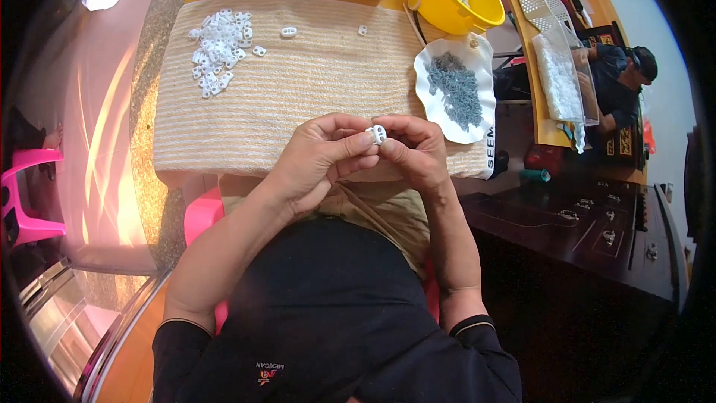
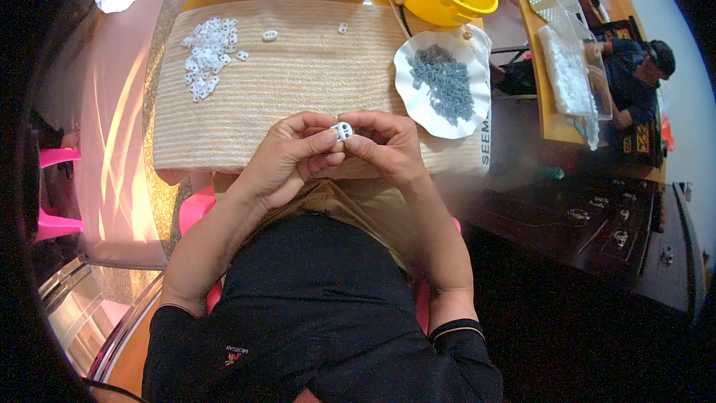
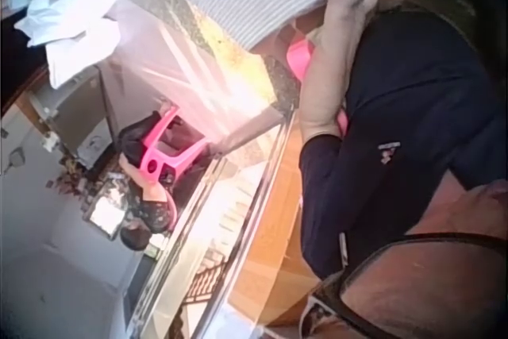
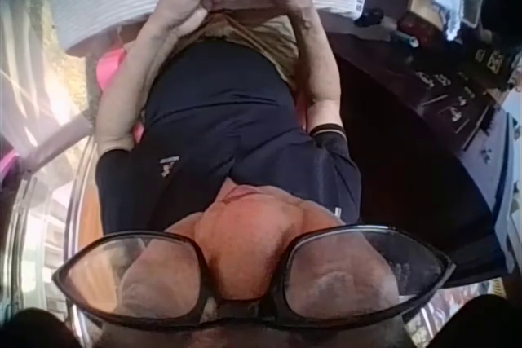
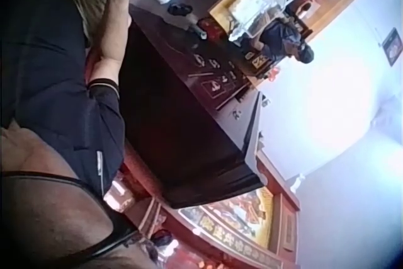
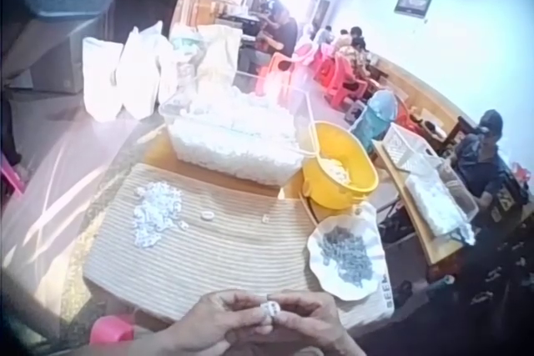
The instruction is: Manual assembly of small white plastic components by fitting them together.
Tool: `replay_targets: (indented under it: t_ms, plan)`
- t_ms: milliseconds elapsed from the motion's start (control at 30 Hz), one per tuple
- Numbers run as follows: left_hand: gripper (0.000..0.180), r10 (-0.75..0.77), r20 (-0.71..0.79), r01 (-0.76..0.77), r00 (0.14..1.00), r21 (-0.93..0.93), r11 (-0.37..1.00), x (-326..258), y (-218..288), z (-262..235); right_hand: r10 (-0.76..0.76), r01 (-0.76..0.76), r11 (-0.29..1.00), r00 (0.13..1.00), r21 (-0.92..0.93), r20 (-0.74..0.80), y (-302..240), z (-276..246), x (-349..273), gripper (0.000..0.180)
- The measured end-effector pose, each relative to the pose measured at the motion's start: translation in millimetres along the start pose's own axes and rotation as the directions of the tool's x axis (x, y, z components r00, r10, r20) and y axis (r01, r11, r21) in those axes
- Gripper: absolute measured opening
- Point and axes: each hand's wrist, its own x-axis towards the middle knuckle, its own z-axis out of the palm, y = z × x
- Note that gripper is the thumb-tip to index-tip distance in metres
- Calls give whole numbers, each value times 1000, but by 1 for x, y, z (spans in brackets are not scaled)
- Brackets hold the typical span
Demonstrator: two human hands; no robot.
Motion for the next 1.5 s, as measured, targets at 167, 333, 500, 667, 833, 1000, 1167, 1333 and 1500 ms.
replay_targets:
  t_ms: [167,333,500,667,833,1000,1167,1333,1500]
  plan:
    - [15,-22,41,22,999,5,1000,-1,1,1,-63,64,998,997,-26,38,-3,3,1,28]
    - [10,-9,83,6,997,36,999,-2,2,1,-111,113,993,990,-17,88,-2,2,1,28]
    - [10,-9,98,8,995,17,1000,-5,2,4,-96,95,995,992,14,79,-3,6,-1,29]
    - [9,12,105,-14,994,13,1000,-7,-2,5,-189,197,977,978,-85,89,-4,8,-1,27]
    - [9,44,108,-45,993,9,999,-7,-4,6,-201,209,969,977,-128,75,-6,11,-1,27]
    - [9,61,131,-62,990,9,998,-9,-7,7,-225,247,941,967,-231,116,-7,9,-3,28]
    - [9,81,123,-84,989,20,996,-4,-7,6,-105,112,984,993,-142,56,-5,8,-3,24]
    - [9,47,72,-53,996,88,995,-3,-5,3,-85,90,988,995,-129,47,-15,12,-2,17]
    - [10,55,37,-60,998,157,986,-3,-6,7,5,-28,957,997,-290,-79,-30,1,-1,16]
